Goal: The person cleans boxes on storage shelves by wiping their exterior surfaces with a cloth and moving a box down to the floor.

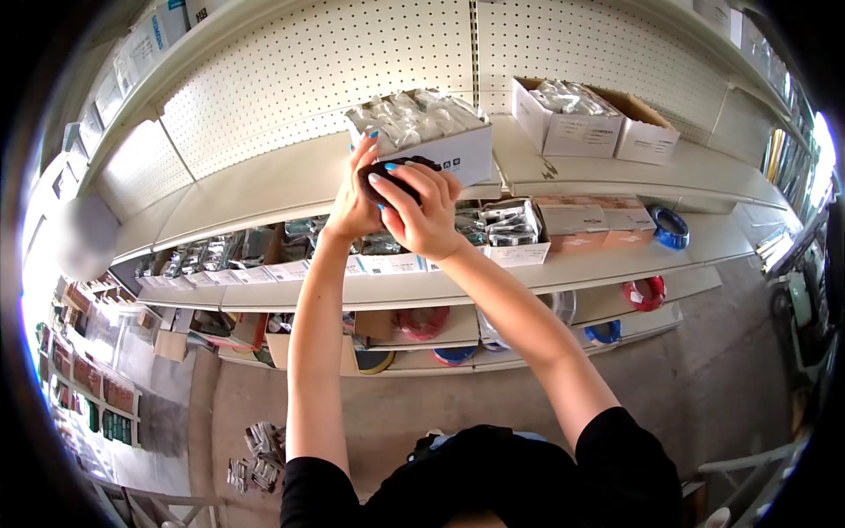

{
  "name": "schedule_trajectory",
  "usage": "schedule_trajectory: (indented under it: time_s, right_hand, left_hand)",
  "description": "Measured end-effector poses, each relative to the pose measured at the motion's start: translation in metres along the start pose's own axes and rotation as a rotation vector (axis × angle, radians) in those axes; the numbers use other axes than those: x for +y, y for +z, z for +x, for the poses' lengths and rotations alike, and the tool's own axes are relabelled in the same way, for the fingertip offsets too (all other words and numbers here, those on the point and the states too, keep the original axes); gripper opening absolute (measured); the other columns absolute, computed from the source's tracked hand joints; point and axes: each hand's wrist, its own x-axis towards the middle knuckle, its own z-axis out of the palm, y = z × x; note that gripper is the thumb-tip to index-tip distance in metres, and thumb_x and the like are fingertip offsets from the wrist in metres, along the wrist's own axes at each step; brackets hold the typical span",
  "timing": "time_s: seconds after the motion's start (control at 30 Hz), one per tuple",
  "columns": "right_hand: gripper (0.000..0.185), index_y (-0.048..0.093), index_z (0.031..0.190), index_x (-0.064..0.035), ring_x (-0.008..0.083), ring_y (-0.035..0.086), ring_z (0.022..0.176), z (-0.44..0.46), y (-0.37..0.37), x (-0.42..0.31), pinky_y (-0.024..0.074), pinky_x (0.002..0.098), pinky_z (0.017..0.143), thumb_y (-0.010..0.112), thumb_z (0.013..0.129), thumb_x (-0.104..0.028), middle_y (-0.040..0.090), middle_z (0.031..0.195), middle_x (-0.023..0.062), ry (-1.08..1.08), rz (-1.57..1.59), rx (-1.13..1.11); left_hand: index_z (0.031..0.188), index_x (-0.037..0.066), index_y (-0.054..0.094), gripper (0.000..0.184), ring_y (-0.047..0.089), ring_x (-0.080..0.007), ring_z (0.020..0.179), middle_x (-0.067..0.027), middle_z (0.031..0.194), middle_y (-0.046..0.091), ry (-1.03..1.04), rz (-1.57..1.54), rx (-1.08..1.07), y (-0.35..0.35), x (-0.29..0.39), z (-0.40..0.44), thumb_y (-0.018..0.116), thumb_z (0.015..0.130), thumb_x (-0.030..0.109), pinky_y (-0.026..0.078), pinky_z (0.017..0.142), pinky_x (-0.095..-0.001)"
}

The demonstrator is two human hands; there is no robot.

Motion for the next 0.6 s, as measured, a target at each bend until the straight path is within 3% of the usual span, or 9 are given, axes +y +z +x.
schedule_trajectory:
  time_s: [0.07,0.1,0.2,0.27,0.33,0.4,0.47,0.6]
  right_hand:
    - [0.038,0.063,0.117,-0.0180,0.0258,0.053,0.106,0.002,0.009,-0.006,0.0334,0.0409,0.094,0.062,0.079,-0.020,0.055,0.118,0.0068,0.083,-0.078,-0.072]
    - [0.039,0.063,0.118,-0.0190,0.0268,0.053,0.107,0.000,0.013,-0.005,0.0336,0.0419,0.094,0.063,0.079,-0.019,0.054,0.119,0.0071,0.076,-0.073,-0.076]
    - [0.042,0.064,0.117,-0.0218,0.0309,0.052,0.108,-0.012,0.022,0.000,0.0368,0.0455,0.095,0.065,0.076,-0.016,0.054,0.121,0.0088,0.052,-0.049,-0.070]
    - [0.034,0.065,0.114,-0.0211,0.0288,0.054,0.107,-0.014,0.022,0.006,0.0403,0.0436,0.090,0.062,0.080,-0.017,0.054,0.118,0.0082,0.040,-0.034,-0.037]
    - [0.035,0.067,0.111,-0.0199,0.0272,0.055,0.100,-0.014,0.018,0.015,0.0404,0.0420,0.087,0.064,0.077,-0.012,0.056,0.113,0.0073,0.108,-0.021,0.023]
    - [0.037,0.067,0.110,-0.0184,0.0276,0.055,0.099,-0.023,0.014,0.032,0.0392,0.0425,0.088,0.062,0.076,-0.005,0.058,0.111,0.0091,0.304,-0.139,0.072]
    - [0.038,0.066,0.112,-0.0154,0.0292,0.054,0.101,-0.022,0.006,0.052,0.0375,0.0442,0.091,0.058,0.077,-0.001,0.059,0.109,0.0111,0.448,-0.252,0.156]
    - [0.036,0.062,0.114,-0.0093,0.0329,0.052,0.102,-0.020,-0.001,0.068,0.0382,0.0440,0.093,0.057,0.080,0.002,0.057,0.111,0.0139,0.518,-0.257,0.180]
  left_hand:
    - [0.131,-0.001,0.039,0.071,0.034,-0.0493,0.129,-0.0280,0.138,0.036,0.089,0.266,-0.208,-0.006,0.000,-0.001,0.071,0.074,0.027,0.028,0.107,-0.0574]
    - [0.128,-0.003,0.045,0.066,0.033,-0.0515,0.127,-0.0303,0.137,0.036,0.103,0.231,-0.142,-0.003,0.009,0.005,0.068,0.076,0.030,0.027,0.107,-0.0583]
    - [0.130,-0.003,0.044,0.067,0.031,-0.0540,0.127,-0.0325,0.138,0.034,0.040,0.169,-0.002,0.010,0.005,-0.005,0.069,0.076,0.028,0.029,0.105,-0.0595]
    - [0.131,-0.005,0.039,0.067,0.034,-0.0531,0.125,-0.0326,0.136,0.034,0.101,0.186,-0.045,0.001,0.007,0.000,0.068,0.076,0.020,0.035,0.102,-0.0566]
    - [0.137,-0.004,0.029,0.095,0.034,-0.0492,0.127,-0.0322,0.139,0.030,0.007,0.081,0.068,0.011,0.000,-0.001,0.081,0.063,0.024,0.034,0.103,-0.0539]
    - [0.137,-0.004,0.026,0.106,0.037,-0.0485,0.125,-0.0327,0.137,0.031,-0.008,0.054,0.046,0.010,0.002,-0.005,0.087,0.053,0.019,0.036,0.102,-0.0525]
    - [0.137,-0.004,0.026,0.106,0.037,-0.0474,0.125,-0.0315,0.137,0.031,-0.023,0.044,0.047,0.010,0.002,-0.004,0.088,0.053,0.017,0.037,0.101,-0.0512]
    - [0.133,-0.006,0.032,0.100,0.038,-0.0495,0.123,-0.0319,0.133,0.035,-0.045,-0.022,0.075,0.009,0.005,-0.006,0.087,0.051,0.013,0.037,0.102,-0.0539]
